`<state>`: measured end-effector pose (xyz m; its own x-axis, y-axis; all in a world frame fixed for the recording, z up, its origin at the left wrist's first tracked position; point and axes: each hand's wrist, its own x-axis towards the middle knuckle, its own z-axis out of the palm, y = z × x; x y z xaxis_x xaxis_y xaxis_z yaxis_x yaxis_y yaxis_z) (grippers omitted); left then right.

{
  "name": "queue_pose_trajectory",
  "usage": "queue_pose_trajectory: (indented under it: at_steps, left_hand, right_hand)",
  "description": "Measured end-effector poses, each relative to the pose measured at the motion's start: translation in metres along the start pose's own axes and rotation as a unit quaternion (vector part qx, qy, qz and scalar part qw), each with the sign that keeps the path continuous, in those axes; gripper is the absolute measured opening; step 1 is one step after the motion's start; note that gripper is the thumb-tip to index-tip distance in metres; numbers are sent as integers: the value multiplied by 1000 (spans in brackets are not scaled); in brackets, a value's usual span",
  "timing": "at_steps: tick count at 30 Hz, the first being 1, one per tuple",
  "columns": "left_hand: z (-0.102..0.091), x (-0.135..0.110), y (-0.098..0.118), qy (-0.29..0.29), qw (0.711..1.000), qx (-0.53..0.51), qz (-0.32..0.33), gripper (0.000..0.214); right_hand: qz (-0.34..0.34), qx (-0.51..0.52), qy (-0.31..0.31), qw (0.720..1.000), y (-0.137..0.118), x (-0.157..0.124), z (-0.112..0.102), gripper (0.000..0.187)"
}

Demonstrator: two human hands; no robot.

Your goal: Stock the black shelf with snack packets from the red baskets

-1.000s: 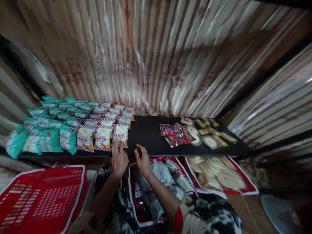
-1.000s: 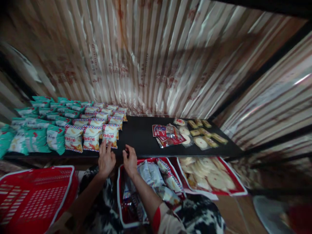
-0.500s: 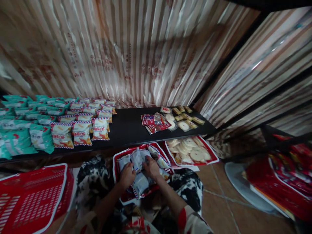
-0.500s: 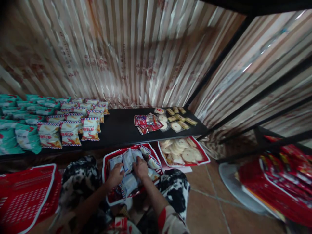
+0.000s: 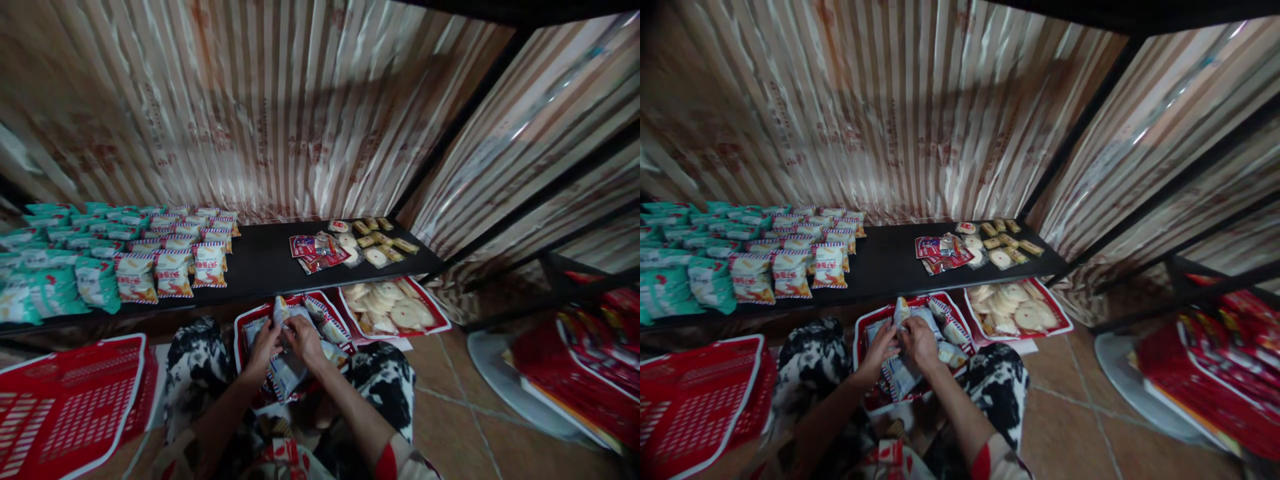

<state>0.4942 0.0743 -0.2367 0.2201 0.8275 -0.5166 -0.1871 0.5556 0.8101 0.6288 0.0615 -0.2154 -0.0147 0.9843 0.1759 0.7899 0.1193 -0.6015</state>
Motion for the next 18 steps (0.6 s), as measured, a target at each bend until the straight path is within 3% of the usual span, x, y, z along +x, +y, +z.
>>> queue_pose_trajectory:
  at_steps: [3,10,15,18]
  left_hand:
    - [4,-11,11,-7,993,-107,-56,55]
    - [8,-31,28,-40,965,-244,-91,19]
    - [-9,-34,35,-19,956,-277,-98,12]
    - [-16,-35,40,-11,953,-287,-91,15]
  right_hand:
    - [-68,-37,7,997,-18,-6,-7,12]
    - [-188,-35,-36,981,-68,-26,-14,11]
    - [-165,129,-59,976,-90,-33,-32,19]
    - [-72,190,34,979,-84,-28,-35,23]
